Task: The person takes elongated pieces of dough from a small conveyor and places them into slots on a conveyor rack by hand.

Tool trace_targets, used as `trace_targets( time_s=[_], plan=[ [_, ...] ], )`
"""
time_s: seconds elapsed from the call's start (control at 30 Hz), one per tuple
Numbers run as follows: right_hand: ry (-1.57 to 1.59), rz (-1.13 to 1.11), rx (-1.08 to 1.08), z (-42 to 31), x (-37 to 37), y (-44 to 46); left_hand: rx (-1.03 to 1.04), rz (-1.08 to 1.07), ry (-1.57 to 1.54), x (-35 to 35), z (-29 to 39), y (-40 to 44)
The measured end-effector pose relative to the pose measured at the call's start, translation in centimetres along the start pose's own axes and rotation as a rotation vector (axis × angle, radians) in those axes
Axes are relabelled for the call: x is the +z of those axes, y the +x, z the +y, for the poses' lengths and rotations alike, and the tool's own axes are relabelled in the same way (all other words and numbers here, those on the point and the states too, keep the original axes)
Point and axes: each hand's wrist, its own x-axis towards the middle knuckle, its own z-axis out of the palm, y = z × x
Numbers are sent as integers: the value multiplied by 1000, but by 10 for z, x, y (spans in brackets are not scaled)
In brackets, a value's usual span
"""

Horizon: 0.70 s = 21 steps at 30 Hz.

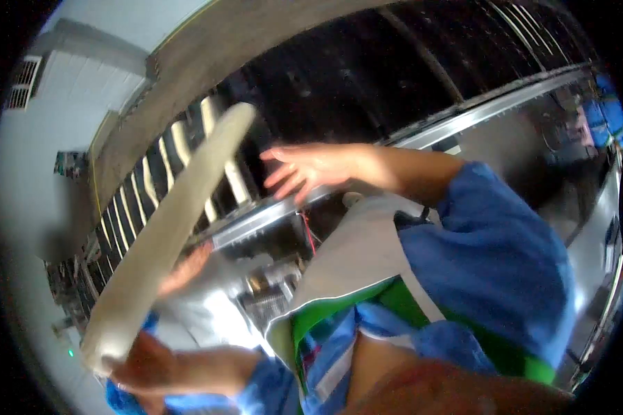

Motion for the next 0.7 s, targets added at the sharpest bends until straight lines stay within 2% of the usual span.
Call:
trace_targets(
  time_s=[0.03,0.13,0.2,0.27,0.3,0.4,0.53,0.6,0.67,0.7],
  plan=[
    [150,-81,16,1,4,6,1,-69,122,14,-19,1],
    [535,-150,-17,3,2,25,-86,-416,140,64,-56,-27],
    [644,-53,-59,11,-6,39,-75,-707,203,64,-70,-36],
    [671,149,-129,15,-10,55,-96,-669,232,62,-75,-47],
    [625,163,-138,13,-15,57,-160,-656,189,66,-75,-52],
    [514,181,-219,-2,-26,52,-234,-585,320,54,-88,-61],
    [237,356,-309,-15,-49,32,-224,-705,317,73,-112,-83],
    [59,375,-336,-20,-75,16,-263,-806,301,91,-131,-96],
    [-112,508,-310,-35,-88,-3,-300,-904,346,112,-142,-106],
    [-208,566,-292,-43,-98,-13,-414,-913,345,124,-147,-111]
  ],
)
